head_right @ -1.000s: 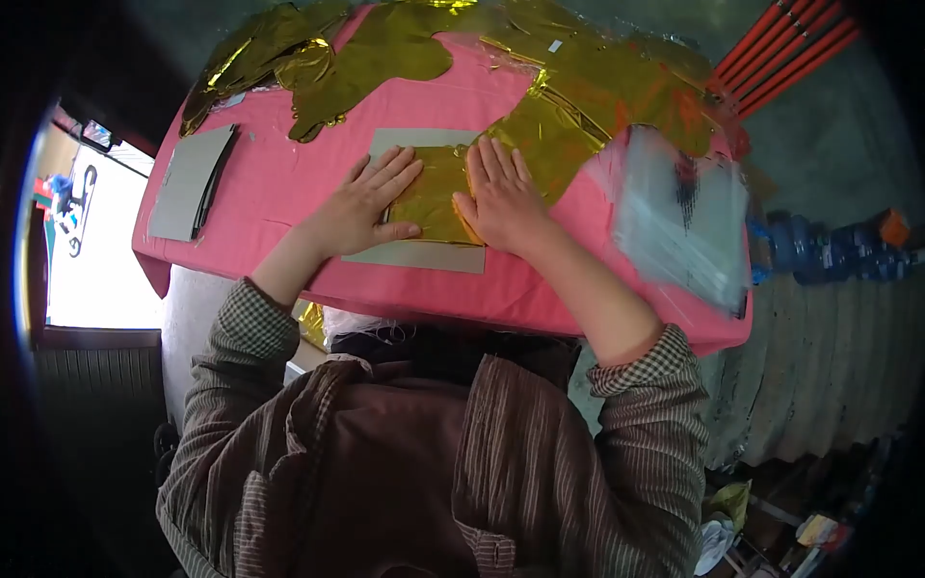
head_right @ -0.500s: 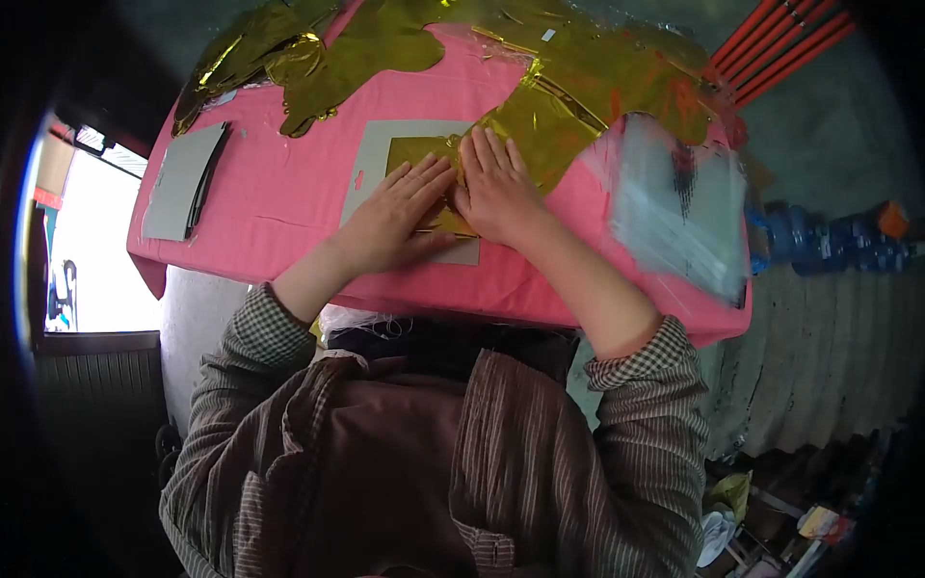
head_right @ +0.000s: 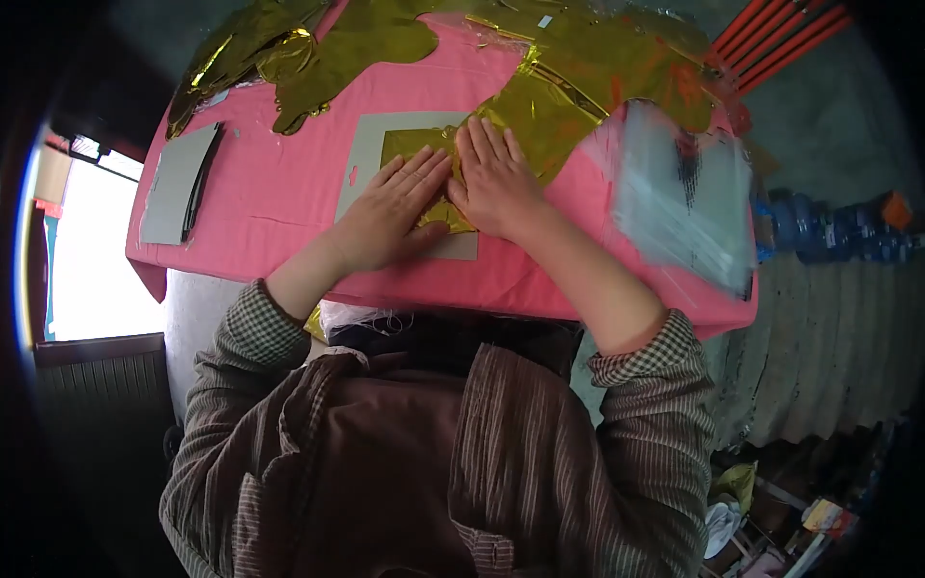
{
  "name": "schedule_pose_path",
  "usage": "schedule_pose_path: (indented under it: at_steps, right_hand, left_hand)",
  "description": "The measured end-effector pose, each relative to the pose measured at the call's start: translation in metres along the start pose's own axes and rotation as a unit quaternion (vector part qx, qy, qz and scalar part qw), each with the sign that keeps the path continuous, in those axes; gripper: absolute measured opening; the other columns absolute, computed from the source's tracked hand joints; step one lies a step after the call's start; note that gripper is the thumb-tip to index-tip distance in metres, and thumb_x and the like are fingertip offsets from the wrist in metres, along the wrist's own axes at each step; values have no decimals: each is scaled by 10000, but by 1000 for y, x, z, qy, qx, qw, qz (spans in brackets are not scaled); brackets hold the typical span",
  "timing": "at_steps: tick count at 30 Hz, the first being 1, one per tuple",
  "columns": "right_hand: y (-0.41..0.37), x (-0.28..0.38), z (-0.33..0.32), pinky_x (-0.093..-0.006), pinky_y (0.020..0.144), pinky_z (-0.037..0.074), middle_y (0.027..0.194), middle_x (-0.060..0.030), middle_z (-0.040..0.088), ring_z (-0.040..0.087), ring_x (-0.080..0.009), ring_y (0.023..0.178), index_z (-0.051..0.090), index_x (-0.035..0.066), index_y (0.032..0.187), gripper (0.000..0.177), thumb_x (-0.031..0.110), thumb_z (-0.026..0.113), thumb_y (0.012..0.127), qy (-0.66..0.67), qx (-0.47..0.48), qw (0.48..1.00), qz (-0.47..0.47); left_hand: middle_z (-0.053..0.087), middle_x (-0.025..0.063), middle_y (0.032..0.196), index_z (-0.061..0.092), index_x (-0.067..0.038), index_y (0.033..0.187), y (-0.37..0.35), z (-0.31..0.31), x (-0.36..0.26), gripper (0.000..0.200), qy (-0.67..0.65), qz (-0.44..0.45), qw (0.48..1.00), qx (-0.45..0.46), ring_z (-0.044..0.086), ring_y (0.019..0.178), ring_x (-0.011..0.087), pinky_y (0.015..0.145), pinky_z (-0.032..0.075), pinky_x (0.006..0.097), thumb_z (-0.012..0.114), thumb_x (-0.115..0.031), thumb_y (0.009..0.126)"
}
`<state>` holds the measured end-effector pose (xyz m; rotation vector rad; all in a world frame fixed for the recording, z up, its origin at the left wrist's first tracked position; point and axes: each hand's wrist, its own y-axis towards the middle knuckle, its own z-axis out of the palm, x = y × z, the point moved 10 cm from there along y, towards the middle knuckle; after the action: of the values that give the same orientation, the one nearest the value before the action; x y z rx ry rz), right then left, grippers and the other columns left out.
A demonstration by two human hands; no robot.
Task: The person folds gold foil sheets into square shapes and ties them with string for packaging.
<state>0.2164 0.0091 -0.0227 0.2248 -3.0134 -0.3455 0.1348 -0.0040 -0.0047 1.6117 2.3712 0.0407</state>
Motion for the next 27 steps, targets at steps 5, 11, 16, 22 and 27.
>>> schedule_pose_path:
  at_steps: [5,11,16,22,27]
  right_hand:
    - [0,1,-1,-442,1053,153,1373,-198,239,210,-308,1290,259,-23,1303,581,296,414,843,12,9,1000,5]
    - [0,1,1,-441,1056,135,1377,-205,226,194,-319,1293,249,-26,1306,596,346,392,863,19,23,1000,7]
    - [1,0,4,-439,1057,130,1380,-206,217,189,-317,1295,240,-30,1310,616,384,370,873,3,33,999,7]
    - [1,0,4,-443,1056,130,1379,-208,218,192,-315,1295,242,-32,1309,617,389,363,874,-1,29,1000,7]
    - [2,0,4,-446,1055,132,1377,-211,223,194,-316,1294,245,-32,1308,618,392,362,874,-4,28,1000,7]
  left_hand:
    - [280,155,1368,219,-6,1334,0,-4,2,676,-5,-3,1000,3,197,1304,251,1063,141,395,467,-388,833]
    - [261,166,1374,240,4,1323,4,-11,22,704,-35,-46,998,32,204,1299,269,1052,170,406,470,-443,830]
    - [230,161,1389,242,-17,1328,-1,-8,48,719,17,-71,997,-1,187,1304,278,1045,174,436,483,-468,822]
    - [209,149,1400,229,-27,1338,-2,0,52,744,43,-81,996,19,164,1312,268,1051,147,443,462,-506,818]
    - [213,146,1399,237,-45,1339,-5,-13,48,709,11,-63,998,-19,164,1312,271,1053,128,448,457,-486,829]
